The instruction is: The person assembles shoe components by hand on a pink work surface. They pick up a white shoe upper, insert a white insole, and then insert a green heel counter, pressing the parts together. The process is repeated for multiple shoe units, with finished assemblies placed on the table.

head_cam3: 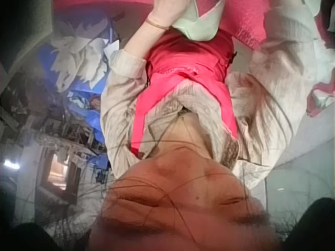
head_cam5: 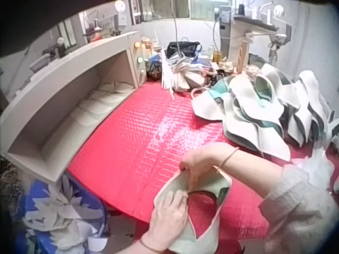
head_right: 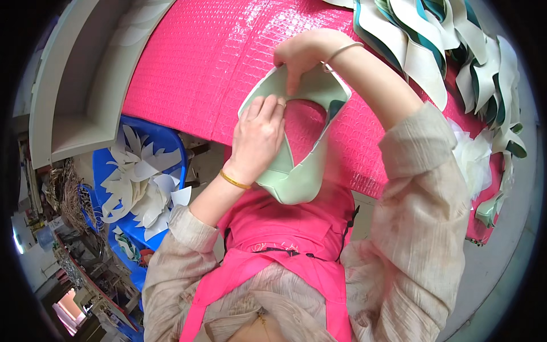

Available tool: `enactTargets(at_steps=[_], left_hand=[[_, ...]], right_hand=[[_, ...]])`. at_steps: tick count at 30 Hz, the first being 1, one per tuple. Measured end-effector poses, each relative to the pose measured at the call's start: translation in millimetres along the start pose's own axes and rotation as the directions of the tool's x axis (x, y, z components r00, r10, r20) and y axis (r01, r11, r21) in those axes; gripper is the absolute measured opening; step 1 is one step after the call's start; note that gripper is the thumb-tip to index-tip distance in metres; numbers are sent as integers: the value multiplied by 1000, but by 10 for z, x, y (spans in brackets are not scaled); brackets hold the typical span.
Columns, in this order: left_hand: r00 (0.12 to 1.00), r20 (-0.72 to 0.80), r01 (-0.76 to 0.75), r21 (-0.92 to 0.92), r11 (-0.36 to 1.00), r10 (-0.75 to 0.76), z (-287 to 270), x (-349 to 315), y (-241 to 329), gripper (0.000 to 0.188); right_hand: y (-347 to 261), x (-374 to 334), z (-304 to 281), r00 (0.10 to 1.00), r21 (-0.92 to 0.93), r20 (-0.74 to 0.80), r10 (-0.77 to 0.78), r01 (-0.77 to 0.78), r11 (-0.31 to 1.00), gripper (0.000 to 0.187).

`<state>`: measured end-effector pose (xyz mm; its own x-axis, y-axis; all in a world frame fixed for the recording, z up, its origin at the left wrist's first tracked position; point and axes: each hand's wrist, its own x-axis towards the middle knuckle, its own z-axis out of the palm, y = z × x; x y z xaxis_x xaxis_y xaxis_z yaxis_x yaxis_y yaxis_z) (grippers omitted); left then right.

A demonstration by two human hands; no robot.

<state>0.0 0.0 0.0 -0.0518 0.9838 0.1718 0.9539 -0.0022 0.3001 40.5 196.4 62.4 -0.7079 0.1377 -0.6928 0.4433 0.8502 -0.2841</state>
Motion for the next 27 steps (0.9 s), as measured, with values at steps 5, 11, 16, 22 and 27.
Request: enactTargets(at_steps=[5, 11, 16, 22, 27], left_hand=[[975, -136, -197, -170, 966, 176, -43, 36, -304, 33], [956, -98, -283, -58, 957, 277, -62, 167, -300, 33], [908, -177, -400, -101, 911, 379, 15, 208, -452, 34], [957, -96, -268, 59, 962, 273, -10, 205, -200, 33], [494, 519, -117, -756, 645, 698, -446, -61, 86, 25]], right_hand=[[93, 36, 2, 998, 46, -45, -48, 51, 998, 47], [202, 81, 90, 995, 115, -96, -16, 27, 993, 48], [215, 34, 116, 992, 194, -124, 28, -4, 981, 52], [181, -498, 454, 926, 787, -298, 232, 101, 609, 50], [192, -315, 663, 896, 679, -378, 231, 98, 728, 26]])
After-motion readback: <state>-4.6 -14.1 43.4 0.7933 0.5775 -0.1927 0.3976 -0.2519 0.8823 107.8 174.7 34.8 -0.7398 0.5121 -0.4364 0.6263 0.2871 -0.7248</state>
